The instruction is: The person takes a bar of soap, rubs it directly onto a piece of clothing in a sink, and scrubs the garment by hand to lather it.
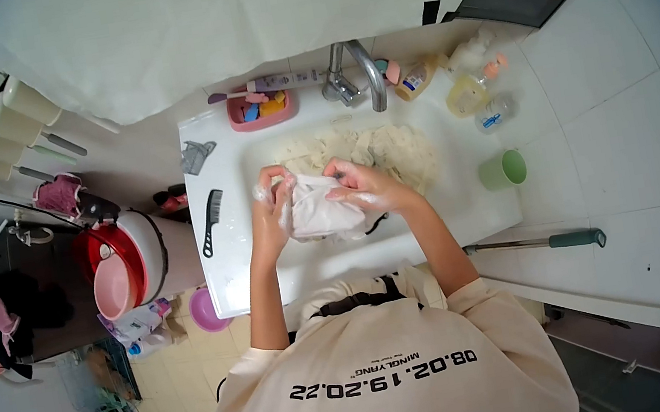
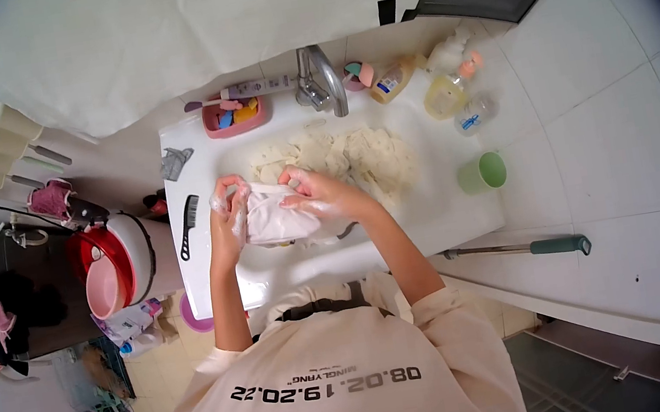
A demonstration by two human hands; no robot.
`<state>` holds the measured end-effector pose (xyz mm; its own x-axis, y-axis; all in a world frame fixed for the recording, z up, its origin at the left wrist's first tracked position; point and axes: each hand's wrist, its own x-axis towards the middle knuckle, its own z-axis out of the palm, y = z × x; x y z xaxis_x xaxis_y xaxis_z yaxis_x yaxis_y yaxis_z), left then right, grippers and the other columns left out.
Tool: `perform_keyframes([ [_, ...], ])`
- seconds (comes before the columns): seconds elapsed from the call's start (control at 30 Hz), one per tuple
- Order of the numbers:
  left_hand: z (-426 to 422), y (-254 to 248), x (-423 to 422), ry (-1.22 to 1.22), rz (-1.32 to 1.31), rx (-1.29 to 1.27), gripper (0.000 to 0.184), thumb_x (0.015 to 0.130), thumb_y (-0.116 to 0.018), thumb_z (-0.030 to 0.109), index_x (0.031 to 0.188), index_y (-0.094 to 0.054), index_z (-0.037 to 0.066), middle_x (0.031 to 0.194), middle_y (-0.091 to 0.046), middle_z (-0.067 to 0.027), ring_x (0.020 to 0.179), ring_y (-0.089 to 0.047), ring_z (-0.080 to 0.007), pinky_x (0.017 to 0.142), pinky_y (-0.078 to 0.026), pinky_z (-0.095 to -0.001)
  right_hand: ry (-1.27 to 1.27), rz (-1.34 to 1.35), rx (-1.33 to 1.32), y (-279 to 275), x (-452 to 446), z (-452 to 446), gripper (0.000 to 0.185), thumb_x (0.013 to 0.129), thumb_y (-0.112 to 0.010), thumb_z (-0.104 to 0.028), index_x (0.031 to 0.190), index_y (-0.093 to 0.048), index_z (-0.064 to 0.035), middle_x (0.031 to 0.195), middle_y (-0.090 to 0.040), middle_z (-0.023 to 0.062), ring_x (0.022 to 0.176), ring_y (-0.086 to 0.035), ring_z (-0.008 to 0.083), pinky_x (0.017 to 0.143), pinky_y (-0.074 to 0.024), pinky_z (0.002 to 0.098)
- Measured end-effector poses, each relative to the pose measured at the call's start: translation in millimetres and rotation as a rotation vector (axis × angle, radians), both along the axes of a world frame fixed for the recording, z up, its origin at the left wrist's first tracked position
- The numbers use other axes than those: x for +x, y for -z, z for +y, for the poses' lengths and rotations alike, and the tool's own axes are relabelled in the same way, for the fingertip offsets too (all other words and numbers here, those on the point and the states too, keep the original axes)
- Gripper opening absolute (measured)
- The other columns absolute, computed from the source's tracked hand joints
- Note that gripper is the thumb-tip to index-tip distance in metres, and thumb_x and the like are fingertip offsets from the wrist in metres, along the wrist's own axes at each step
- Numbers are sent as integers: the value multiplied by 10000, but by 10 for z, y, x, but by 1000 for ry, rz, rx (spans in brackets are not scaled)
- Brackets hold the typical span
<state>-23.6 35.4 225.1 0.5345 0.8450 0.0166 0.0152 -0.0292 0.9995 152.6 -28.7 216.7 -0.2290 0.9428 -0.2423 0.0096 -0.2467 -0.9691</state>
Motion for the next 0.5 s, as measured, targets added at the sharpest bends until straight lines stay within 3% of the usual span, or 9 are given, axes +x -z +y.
perform_keyframes([
  [0.13, 7, -53, 61, -37, 54, -43, 154, 847, -462, 200, 865, -456, 46, 667, -425, 27, 607, -357, -46, 521, -298, -183, 138, -101, 140, -21, -59, 49, 185, 816, -510, -126, 957, -415, -55, 711, -509, 14, 626, -462, 63, 555, -384, 212],
  [0.2, -35, -45, 43, -22, 70, -81, 172, 841, -474, 215, 845, -471, 43, 677, -435, 26, 627, -374, -50, 538, -311, -186, 308, -146, 338, 29, -117, 45, 181, 802, -531, -133, 925, -439, -37, 642, -483, 43, 608, -432, 80, 541, -375, 246],
  [0.3, -47, 62, 32, 177, 145, -230, 221, 836, -476, 256, 833, -505, 36, 695, -447, 25, 665, -394, -55, 570, -328, -193, 476, -263, 318, 40, -202, 15, 194, 812, -509, -169, 936, -460, -27, 570, -510, 57, 510, -474, 114, 497, -387, 243],
  [0.33, -58, 156, 67, 108, 63, -196, 241, 839, -467, 271, 829, -517, 36, 704, -453, 27, 665, -398, -54, 570, -335, -196, 482, -264, 321, 75, -228, 26, 194, 812, -509, -169, 936, -460, -27, 570, -510, 57, 510, -474, 114, 497, -387, 243],
  [0.4, -91, 294, 180, -39, -58, -208, 272, 851, -438, 305, 841, -528, 48, 716, -466, 38, 656, -409, -47, 553, -351, -206, 455, -820, 128, 181, -313, 32, 251, 784, -529, -242, 794, -502, 7, 695, -567, 158, 490, -527, 245, 483, -417, 316],
  [0.43, -120, 392, 251, -31, -60, -202, 272, 851, -438, 305, 841, -528, 48, 716, -466, 38, 656, -409, -47, 553, -351, -206, 465, -822, 130, 183, -453, -20, 251, 784, -529, -242, 794, -502, 7, 695, -567, 158, 490, -527, 245, 483, -417, 316],
  [0.5, -204, 636, 358, -230, -284, -497, 280, 854, -428, 316, 886, -528, 57, 734, -472, 31, 669, -428, -57, 548, -365, -227, 568, -849, 489, 177, -801, -163, 298, 779, -516, -287, 700, -517, 1, 615, -554, 168, 448, -514, 305, 427, -417, 363],
])
